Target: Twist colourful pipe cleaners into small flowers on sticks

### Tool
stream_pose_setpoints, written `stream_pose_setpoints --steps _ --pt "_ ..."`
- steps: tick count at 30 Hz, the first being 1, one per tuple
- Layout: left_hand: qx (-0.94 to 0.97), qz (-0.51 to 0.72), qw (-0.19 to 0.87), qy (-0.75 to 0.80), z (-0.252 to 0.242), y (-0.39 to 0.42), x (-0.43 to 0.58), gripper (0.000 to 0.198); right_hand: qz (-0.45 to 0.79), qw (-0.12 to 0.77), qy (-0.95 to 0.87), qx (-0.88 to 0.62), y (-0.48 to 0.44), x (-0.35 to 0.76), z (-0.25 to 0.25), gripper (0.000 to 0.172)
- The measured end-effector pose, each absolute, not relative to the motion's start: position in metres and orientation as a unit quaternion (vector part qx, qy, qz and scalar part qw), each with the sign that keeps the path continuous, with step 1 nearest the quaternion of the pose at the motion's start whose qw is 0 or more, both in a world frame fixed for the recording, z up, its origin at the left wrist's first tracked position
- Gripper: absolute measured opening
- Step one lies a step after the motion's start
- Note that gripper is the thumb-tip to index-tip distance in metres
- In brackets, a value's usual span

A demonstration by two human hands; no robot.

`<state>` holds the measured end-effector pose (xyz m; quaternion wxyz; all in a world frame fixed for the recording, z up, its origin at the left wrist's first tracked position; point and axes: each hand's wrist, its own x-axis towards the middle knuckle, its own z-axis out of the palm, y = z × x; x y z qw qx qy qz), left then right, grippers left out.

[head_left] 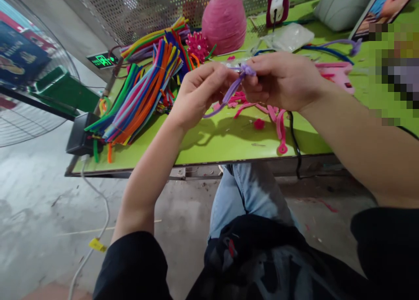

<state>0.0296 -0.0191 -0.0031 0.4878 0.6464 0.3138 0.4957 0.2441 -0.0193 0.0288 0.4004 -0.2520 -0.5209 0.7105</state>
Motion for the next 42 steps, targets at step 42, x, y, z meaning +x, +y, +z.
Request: stream_pose_setpoints --steps 42 --pt "0.607 0.292 0.667 0.317 0.012 -0.026 0.026 0.053 0.583 0.344 -0.688 -0.261 -0.021 0.267 0.049 0.056"
